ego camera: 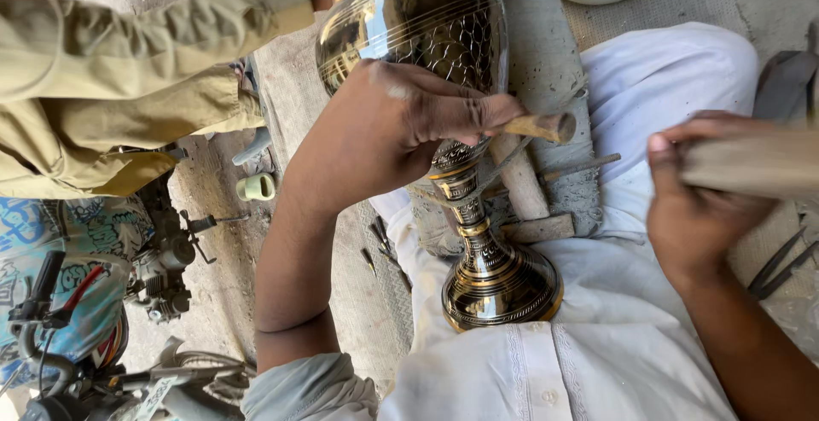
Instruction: The person uses a chisel and wooden mallet to engrave decorative patterns into a brass vase. They repeatedly position the chisel and strike it to create indentations, then wipe the surface with a cloth to inspect the work.
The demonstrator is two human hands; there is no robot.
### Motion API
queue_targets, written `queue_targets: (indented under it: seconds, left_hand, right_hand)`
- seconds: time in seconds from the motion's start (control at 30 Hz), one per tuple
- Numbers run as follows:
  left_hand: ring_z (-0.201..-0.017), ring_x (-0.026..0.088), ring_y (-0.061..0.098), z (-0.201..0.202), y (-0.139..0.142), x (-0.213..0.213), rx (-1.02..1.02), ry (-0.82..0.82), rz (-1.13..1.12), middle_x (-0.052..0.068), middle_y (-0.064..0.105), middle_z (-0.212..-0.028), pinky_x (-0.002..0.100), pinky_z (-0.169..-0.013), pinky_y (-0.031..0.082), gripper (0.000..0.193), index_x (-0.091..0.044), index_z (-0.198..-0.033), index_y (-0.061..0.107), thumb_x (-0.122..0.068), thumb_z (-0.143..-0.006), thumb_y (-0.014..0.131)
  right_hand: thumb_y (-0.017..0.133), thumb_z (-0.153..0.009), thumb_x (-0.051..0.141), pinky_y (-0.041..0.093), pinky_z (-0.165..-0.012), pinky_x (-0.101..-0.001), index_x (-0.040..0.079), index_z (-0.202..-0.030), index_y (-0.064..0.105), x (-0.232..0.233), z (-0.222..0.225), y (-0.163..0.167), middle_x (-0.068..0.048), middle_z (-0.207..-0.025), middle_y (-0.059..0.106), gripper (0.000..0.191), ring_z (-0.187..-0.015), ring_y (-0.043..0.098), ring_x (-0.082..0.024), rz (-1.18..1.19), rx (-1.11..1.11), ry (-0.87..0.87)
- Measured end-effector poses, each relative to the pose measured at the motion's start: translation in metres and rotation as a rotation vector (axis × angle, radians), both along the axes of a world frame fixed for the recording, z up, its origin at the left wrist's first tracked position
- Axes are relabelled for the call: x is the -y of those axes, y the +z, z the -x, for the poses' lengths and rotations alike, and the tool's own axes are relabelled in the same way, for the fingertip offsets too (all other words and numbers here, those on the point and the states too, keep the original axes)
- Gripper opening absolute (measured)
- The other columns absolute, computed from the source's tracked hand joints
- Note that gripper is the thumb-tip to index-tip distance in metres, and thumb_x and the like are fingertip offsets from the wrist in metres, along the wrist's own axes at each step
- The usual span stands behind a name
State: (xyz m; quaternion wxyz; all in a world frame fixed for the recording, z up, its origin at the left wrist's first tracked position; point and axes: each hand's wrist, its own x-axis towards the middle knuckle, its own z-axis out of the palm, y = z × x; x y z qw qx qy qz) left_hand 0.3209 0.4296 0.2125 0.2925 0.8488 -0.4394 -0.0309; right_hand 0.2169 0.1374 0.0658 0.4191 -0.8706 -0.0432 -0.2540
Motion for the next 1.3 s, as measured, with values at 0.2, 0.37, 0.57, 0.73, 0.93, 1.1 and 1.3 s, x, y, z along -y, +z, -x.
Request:
queue_targets:
  seconds: [0.2,0.37,0.57,0.73,0.93,1.1,1.3]
  left_hand:
    - [-0.08,0.019,0.075,-0.002,0.002,0.0,0.018,-0.057,-0.086,0.002,0.08,-0.093,0.034,-0.066,0.057,0.047,-0.019,-0.118,0.079,0.008,-0.08,0.074]
    - [-0.09,0.017,0.078,0.022,-0.018,-0.004,0.018,0.205,0.395,0.009,0.078,-0.109,0.027,-0.077,0.064,0.043,-0.018,-0.112,0.075,0.015,-0.088,0.062]
    - [-0.103,0.018,0.076,0.055,-0.066,0.013,-0.19,0.705,1.138,0.015,0.075,-0.117,0.034,-0.094,0.065,0.046,-0.002,-0.141,0.061,0.004,-0.098,0.076]
    - [-0.103,0.015,0.078,0.052,-0.076,0.024,0.005,0.649,0.905,0.011,0.078,-0.113,0.028,-0.097,0.067,0.049,-0.014,-0.145,0.058,0.009,-0.104,0.074]
    - [-0.105,0.015,0.078,0.049,-0.067,0.022,0.102,0.619,0.706,0.014,0.076,-0.116,0.025,-0.095,0.064,0.053,-0.014,-0.145,0.061,0.016,-0.102,0.068]
    - [-0.101,0.014,0.076,0.057,-0.06,0.017,-0.015,0.642,0.696,0.014,0.078,-0.111,0.025,-0.097,0.061,0.043,-0.004,-0.139,0.062,0.012,-0.101,0.074]
    - [-0.101,0.017,0.075,0.054,-0.051,0.016,-0.331,0.734,1.19,0.016,0.075,-0.119,0.031,-0.096,0.061,0.061,0.004,-0.152,0.051,0.009,-0.096,0.075]
  right_hand:
    - [0.076,-0.109,-0.011,0.051,-0.094,-0.0316,-0.001,-0.123,0.05,-0.013,0.011,-0.02,-0.017,-0.112,0.06,0.032,-0.101,0.062,-0.027,-0.197,0.106,0.023]
    - [0.077,-0.096,-0.009,0.052,-0.078,-0.03,-0.002,-0.117,0.058,-0.009,0.011,-0.021,-0.011,-0.101,0.067,0.029,-0.085,0.063,-0.015,-0.236,-0.206,0.102]
    - [0.083,-0.09,0.01,0.052,-0.074,-0.0327,0.0,-0.122,0.053,-0.017,-0.008,0.005,-0.011,-0.102,0.066,0.045,-0.083,0.063,-0.018,-0.186,-0.209,0.009]
    - [0.084,-0.097,0.01,0.053,-0.081,-0.0418,0.0,-0.126,0.055,-0.024,-0.028,0.028,-0.014,-0.103,0.066,0.042,-0.09,0.069,-0.031,-0.063,-0.219,0.047]
    - [0.077,-0.078,-0.004,0.053,-0.078,-0.0435,0.0,-0.123,0.061,-0.024,-0.037,0.027,-0.016,-0.105,0.065,0.048,-0.091,0.068,-0.036,0.103,-0.17,0.107]
    - [0.079,-0.087,0.002,0.054,-0.083,-0.0368,0.003,-0.124,0.063,-0.018,-0.027,0.014,-0.013,-0.108,0.068,0.041,-0.091,0.07,-0.026,0.065,-0.233,0.137]
    - [0.08,-0.091,0.012,0.053,-0.084,-0.0288,0.003,-0.125,0.058,-0.015,-0.02,-0.005,-0.006,-0.102,0.068,0.042,-0.091,0.065,-0.012,-0.339,-0.484,0.176]
